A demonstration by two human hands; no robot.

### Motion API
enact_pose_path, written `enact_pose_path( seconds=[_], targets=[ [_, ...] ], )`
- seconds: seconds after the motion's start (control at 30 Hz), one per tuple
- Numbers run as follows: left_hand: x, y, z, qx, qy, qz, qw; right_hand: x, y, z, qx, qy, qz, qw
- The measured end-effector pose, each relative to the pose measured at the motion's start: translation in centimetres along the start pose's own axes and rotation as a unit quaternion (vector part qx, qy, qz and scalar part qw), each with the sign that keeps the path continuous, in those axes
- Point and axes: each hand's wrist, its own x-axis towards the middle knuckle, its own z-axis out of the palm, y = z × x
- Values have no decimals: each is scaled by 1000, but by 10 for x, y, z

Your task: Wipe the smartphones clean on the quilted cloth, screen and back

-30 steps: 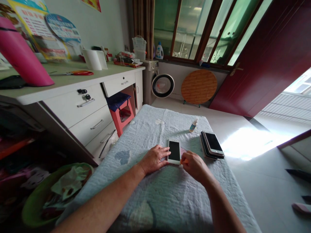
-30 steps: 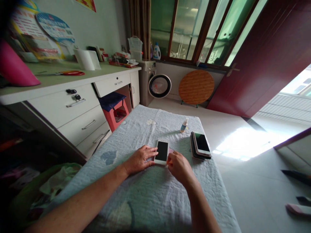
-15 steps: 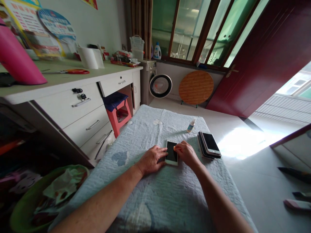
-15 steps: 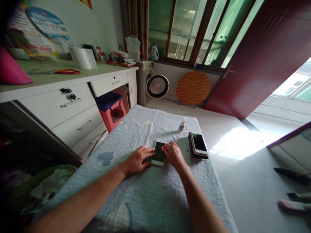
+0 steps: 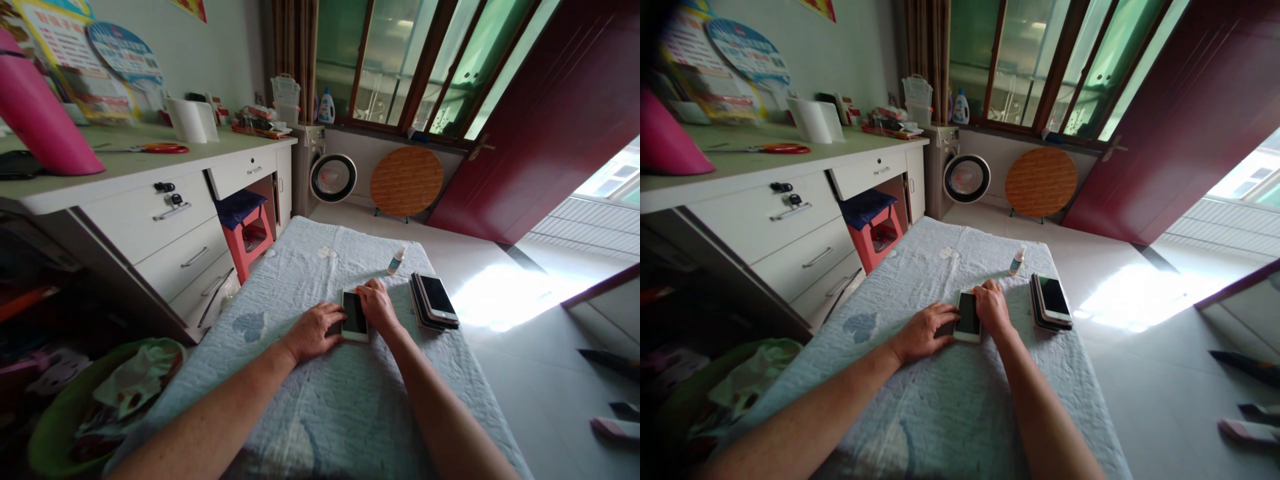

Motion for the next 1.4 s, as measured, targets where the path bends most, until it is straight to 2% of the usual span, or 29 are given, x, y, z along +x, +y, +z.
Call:
enact_pose_path(
  seconds=[0.2,0.43,0.53,0.63,0.83,1.0,1.13,1.3,1.4],
  targets=[
    [-1,1,-2,-21,5,4,1000,-10,-9,-9,53,-41,-68,995],
    [-2,-1,1,-9,20,4,1000,-52,-29,-38,108,-125,-130,978],
    [-2,-3,2,12,20,3,1000,-64,-35,-44,113,-140,-150,972],
    [-2,-1,0,19,7,9,1000,-59,-31,-40,99,-131,-133,977],
    [-1,1,-4,13,-9,13,1000,-12,-11,-17,59,-75,-70,993],
    [-1,0,-3,4,-10,4,1000,13,-11,-4,13,-58,-46,997],
    [0,3,-5,-16,-3,2,1000,9,-19,-2,6,-50,-46,998],
    [-2,0,0,-53,58,-32,996,-13,-31,-11,57,-91,-86,991],
    [-3,-3,4,-61,74,-41,995,-33,-41,-20,71,-112,-108,985]
  ],
)
